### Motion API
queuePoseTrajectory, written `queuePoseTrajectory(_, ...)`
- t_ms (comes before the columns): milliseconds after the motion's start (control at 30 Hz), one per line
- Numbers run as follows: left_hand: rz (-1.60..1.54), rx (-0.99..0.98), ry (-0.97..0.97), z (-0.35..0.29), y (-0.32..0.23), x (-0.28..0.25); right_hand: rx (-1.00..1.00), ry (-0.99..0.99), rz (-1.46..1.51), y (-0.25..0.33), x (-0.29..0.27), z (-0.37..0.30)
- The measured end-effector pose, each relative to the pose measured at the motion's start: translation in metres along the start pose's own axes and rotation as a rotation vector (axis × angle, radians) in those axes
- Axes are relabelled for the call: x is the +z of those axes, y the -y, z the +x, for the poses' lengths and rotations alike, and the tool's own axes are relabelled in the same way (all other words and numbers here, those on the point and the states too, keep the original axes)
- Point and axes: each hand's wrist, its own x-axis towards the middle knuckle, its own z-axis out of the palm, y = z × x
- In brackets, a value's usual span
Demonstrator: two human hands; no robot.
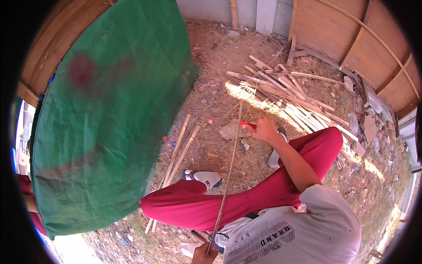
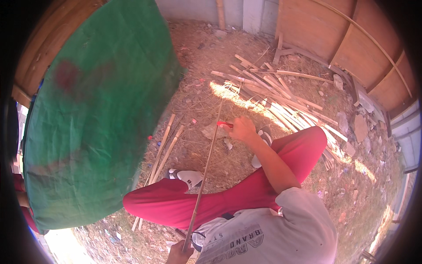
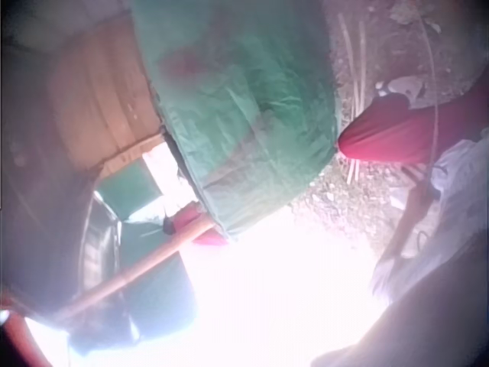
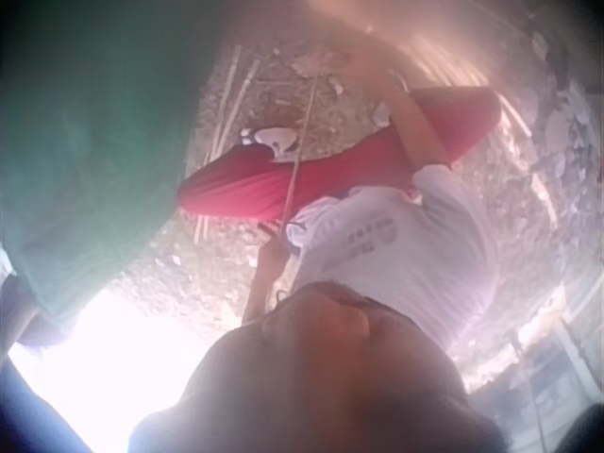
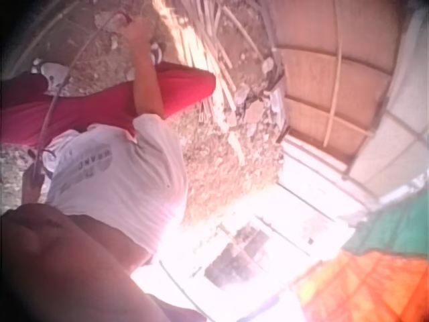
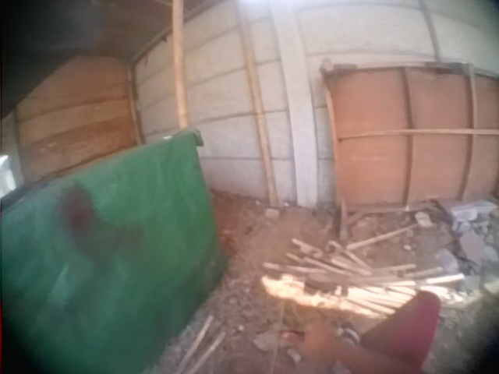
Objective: The person sits on the ground and uses a red utility knife to shave thin strips from a long wooden stick. They hold the stick with their left hand and repeatedly scrape the blade along its length to remove the outer layer.
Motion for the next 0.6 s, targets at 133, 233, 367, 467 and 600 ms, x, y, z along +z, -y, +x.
queuePoseTrajectory(133,0.036,-0.048,0.019,-0.012,-0.016,-0.012,0.089,0.040,-0.041,-0.006,-0.008,0.013)
queuePoseTrajectory(233,0.130,0.001,0.045,-0.023,0.009,-0.006,0.056,0.028,-0.072,-0.020,0.002,0.018)
queuePoseTrajectory(367,0.055,-0.001,-0.005,-0.032,0.012,-0.007,0.091,0.025,-0.051,-0.017,0.002,0.018)
queuePoseTrajectory(467,0.138,0.014,0.015,-0.041,0.027,-0.009,0.147,0.021,-0.118,-0.032,0.015,0.024)
queuePoseTrajectory(600,0.158,0.002,-0.014,-0.052,0.024,-0.011,0.177,0.090,-0.079,-0.028,0.006,0.026)
